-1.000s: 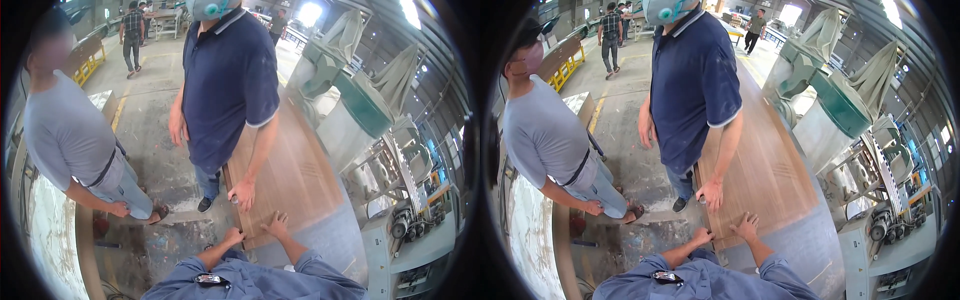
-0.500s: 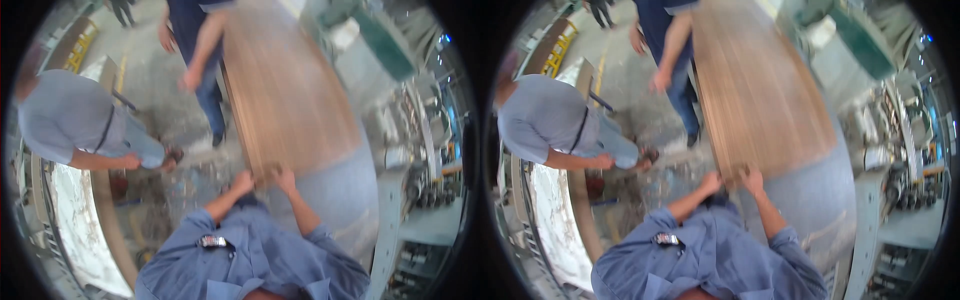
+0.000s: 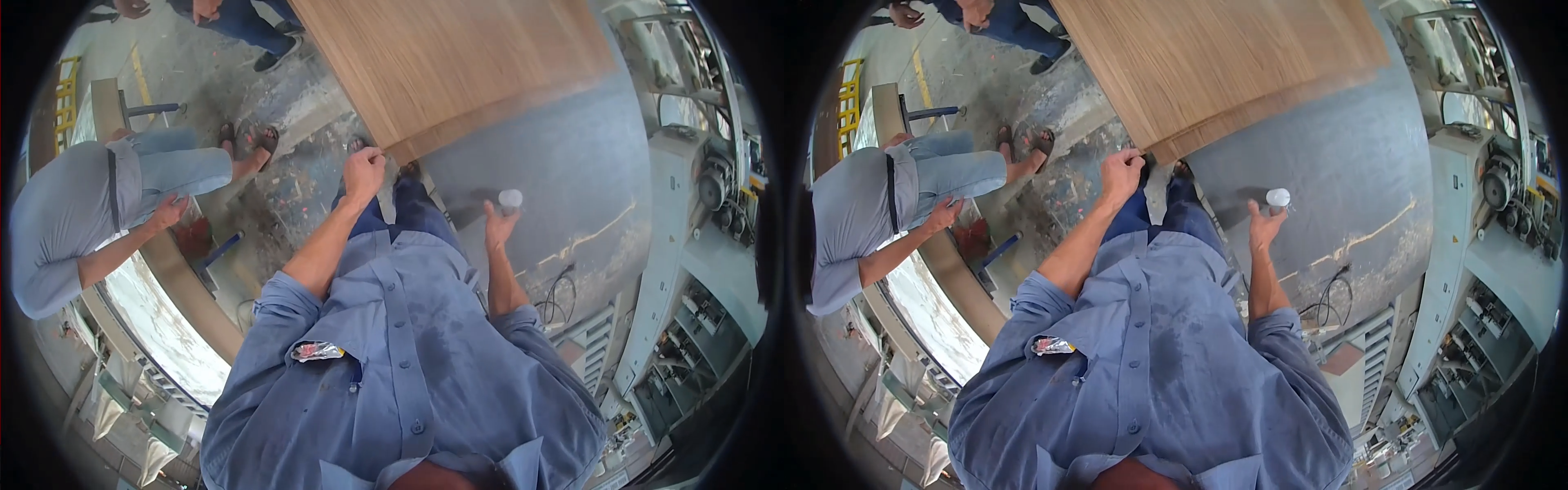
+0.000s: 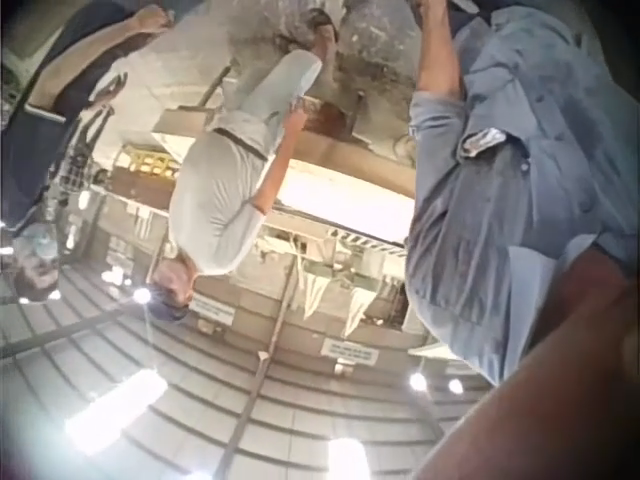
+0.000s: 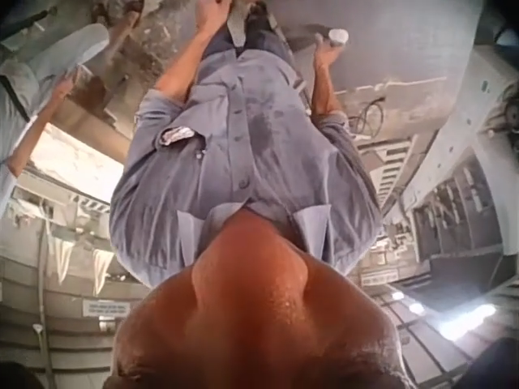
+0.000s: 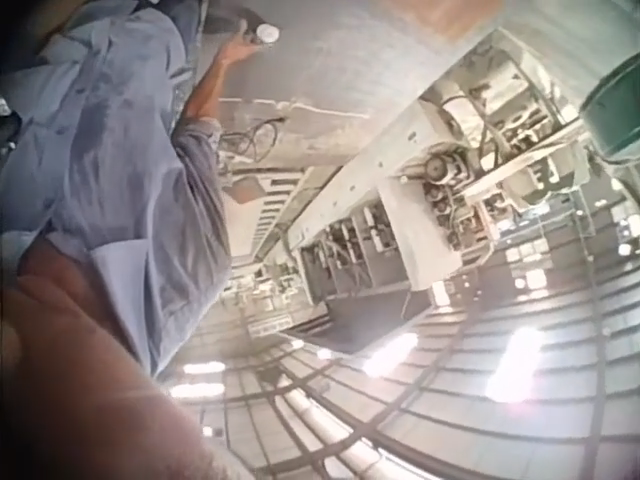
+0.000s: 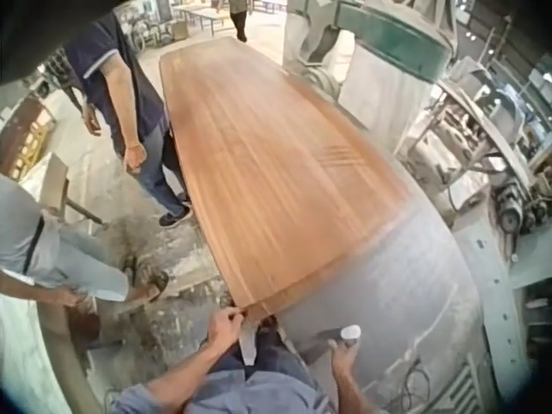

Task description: Moving large wooden panels onto a workbench and applying adhesive precisely along their edges.

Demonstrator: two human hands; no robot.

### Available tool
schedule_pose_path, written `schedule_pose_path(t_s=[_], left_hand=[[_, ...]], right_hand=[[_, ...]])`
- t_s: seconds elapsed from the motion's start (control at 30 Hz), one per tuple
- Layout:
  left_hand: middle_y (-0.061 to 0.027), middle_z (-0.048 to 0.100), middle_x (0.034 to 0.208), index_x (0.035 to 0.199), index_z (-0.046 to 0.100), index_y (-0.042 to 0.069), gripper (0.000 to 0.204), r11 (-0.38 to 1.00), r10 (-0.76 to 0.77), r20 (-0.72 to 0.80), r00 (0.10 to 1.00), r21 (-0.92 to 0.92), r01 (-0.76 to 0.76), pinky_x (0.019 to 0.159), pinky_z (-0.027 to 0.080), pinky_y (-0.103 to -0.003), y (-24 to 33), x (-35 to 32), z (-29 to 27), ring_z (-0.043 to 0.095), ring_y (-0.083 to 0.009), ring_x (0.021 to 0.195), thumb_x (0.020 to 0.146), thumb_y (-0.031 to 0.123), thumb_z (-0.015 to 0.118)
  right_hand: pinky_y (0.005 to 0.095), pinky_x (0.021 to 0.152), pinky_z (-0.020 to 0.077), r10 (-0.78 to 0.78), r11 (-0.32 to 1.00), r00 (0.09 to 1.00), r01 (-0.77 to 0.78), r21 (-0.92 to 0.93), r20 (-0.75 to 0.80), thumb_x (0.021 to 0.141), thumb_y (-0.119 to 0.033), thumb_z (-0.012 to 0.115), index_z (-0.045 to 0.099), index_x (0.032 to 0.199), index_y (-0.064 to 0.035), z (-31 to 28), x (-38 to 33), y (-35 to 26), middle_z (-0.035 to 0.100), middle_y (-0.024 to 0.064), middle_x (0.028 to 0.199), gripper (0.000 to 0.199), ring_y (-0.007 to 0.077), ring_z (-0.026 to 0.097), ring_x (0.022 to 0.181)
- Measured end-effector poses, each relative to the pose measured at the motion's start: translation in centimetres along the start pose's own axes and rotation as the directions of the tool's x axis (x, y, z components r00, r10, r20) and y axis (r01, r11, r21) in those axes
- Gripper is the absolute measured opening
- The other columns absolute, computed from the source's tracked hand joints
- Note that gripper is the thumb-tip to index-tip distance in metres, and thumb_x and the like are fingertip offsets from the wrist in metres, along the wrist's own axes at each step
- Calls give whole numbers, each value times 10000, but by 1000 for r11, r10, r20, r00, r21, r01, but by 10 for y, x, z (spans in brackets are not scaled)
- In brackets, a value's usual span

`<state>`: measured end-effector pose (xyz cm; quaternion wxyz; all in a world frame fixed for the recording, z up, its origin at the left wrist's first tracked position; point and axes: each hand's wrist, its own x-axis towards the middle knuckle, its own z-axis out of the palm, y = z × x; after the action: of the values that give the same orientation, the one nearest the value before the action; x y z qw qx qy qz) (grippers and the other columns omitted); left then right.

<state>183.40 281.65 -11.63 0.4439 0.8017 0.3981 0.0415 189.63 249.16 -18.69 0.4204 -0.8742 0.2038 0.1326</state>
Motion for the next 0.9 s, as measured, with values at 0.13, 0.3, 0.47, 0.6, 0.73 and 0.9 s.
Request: schedule_pose_path(t_s=[0.13, 0.3, 0.47, 0.6, 0.73, 0.9], left_hand=[[-143, 674, 791, 879, 677, 21, 186, 989, 14, 69, 998, -151, -3, 674, 496, -336, 0, -4, 0, 653, -256, 724, 767, 148, 600], [-76, 669, 742, 879, 680, -4, 191, 987, -134, -4, 991, -93, 133, 650, 482, -275, -1, 9, -3, 611, -136, 673, 765, 139, 624], [-44, 645, 686, 835, 677, -21, 170, 967, -224, 50, 973, -110, 228, 599, 459, -253, -9, 25, -6, 576, -101, 630, 755, 122, 631], [-52, 646, 695, 826, 691, 0, 176, 957, -227, 122, 966, -157, 245, 579, 442, -255, -17, 31, -8, 566, -108, 615, 740, 145, 643], [-1, 597, 645, 817, 691, -6, 159, 942, -223, 169, 960, -215, 257, 482, 370, -217, -21, 33, -8, 466, -45, 537, 734, 125, 654], [-7, 617, 656, 841, 697, -5, 185, 949, -225, 142, 964, -193, 250, 501, 387, -225, -23, 35, -9, 486, -56, 552, 739, 146, 667]], right_hand=[[384, 940, 397, -65, 997, 969, 53, -55, -240, 654, -305, 801, 327, 1295, 53, 5, 21, -12, 492, 209, 1196, 873, 297, 499, 1103], [362, 867, 440, 66, 993, 984, -49, 105, -164, 683, -282, 779, 392, 1238, 42, 3, 51, -13, 552, 167, 1112, 750, 277, 557, 998], [338, 795, 471, -216, 975, 976, 215, -49, -15, 714, -217, 750, 458, 1159, 7, 9, 44, -40, 597, 163, 1006, 578, 258, 599, 897], [366, 763, 482, -379, 897, 810, 440, -37, 446, 728, -196, 711, 481, 1083, -30, 39, -2, -96, 615, 179, 871, 455, 301, 619, 850], [417, 761, 478, -338, 845, 659, 527, -92, 672, 698, -194, 718, 486, 1119, -53, 76, -41, -149, 609, 225, 917, 501, 381, 598, 889], [443, 763, 472, -346, 741, 545, 658, -134, 764, 659, -246, 722, 495, 1104, -51, 102, -54, -181, 615, 233, 914, 537, 403, 593, 869]])
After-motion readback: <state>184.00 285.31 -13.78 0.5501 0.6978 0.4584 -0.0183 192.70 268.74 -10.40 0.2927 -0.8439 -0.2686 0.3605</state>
